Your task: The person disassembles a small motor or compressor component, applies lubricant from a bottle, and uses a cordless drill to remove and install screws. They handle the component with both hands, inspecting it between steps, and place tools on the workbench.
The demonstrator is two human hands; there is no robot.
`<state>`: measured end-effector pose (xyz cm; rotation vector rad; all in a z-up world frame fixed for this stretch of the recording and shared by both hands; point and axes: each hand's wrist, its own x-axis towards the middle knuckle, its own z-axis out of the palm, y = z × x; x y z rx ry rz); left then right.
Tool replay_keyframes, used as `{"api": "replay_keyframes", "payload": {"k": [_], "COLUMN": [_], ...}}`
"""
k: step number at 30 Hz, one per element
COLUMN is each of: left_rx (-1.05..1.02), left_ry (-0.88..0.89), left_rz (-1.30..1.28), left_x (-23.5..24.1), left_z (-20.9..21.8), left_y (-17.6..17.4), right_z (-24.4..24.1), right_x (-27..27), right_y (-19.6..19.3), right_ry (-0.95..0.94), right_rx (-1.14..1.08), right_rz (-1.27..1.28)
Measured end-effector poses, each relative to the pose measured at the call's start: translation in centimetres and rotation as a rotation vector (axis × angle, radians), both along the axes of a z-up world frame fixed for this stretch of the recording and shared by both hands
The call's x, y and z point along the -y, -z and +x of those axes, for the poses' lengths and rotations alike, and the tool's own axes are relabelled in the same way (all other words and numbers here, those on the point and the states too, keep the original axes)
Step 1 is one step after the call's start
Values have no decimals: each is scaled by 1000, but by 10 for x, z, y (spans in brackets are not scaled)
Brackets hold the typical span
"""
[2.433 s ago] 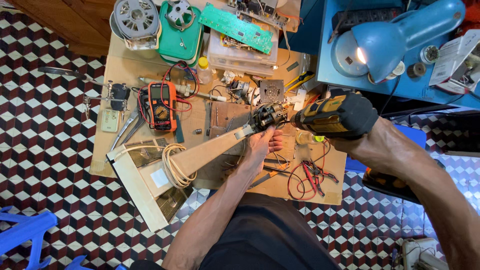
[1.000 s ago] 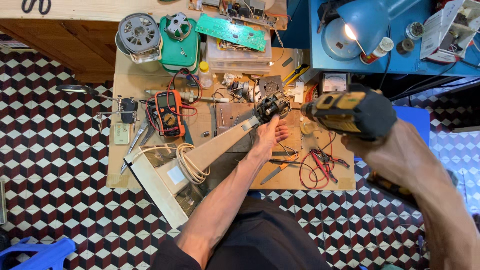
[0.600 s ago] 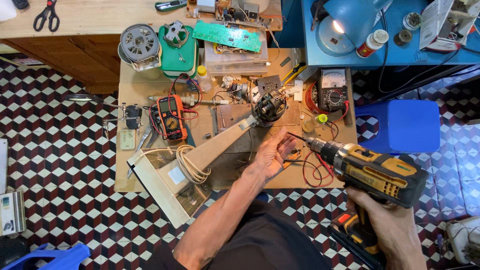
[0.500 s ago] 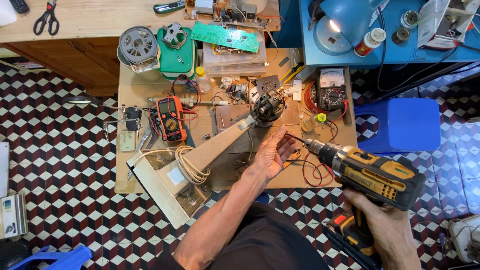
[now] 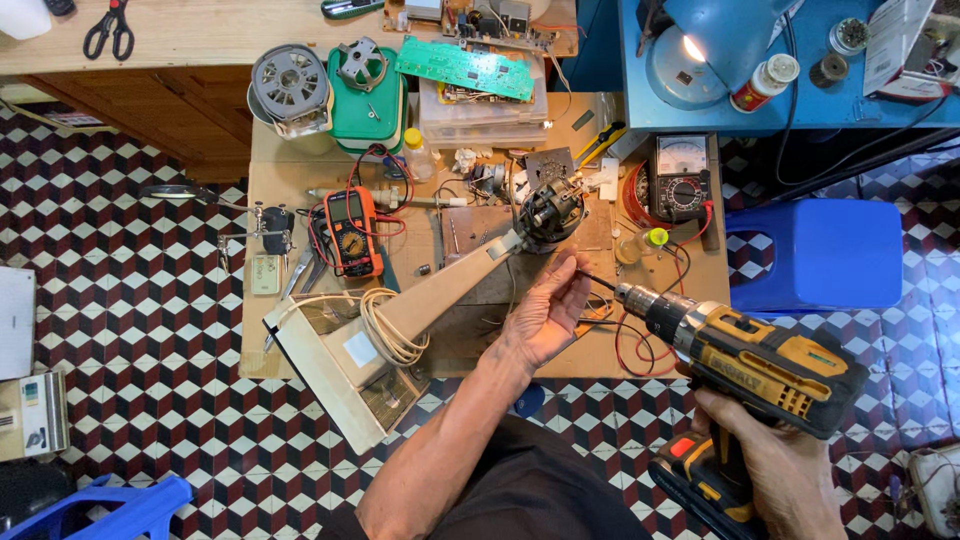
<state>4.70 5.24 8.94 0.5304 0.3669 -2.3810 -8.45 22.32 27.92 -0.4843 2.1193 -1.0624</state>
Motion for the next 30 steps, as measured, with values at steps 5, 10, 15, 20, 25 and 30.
{"api": "replay_keyframes", "payload": {"k": [5,10,15,20,25,30], "left_rx": [-38,-52,-40,-91,-65,-107], "left_ry": [-17,-50,-34,27,90,114], "left_rz": [32,89,95,101,154,184], "left_x": [4,4,2,11,19,19], "left_z": [-8,-18,-23,-16,-13,-14], "left_y": [-10,-5,14,36,46,54], "right_z": [-3,-23,-45,-47,-19,-16], "right_x": [-1,-17,-46,-44,-19,-23], "right_y": [12,38,74,87,83,87], "right_ry": [41,-17,-402,-803,-47,-375], "right_rx": [-64,-134,-247,-751,-94,-535], "right_rz": [16,49,-179,-41,2,28]}}
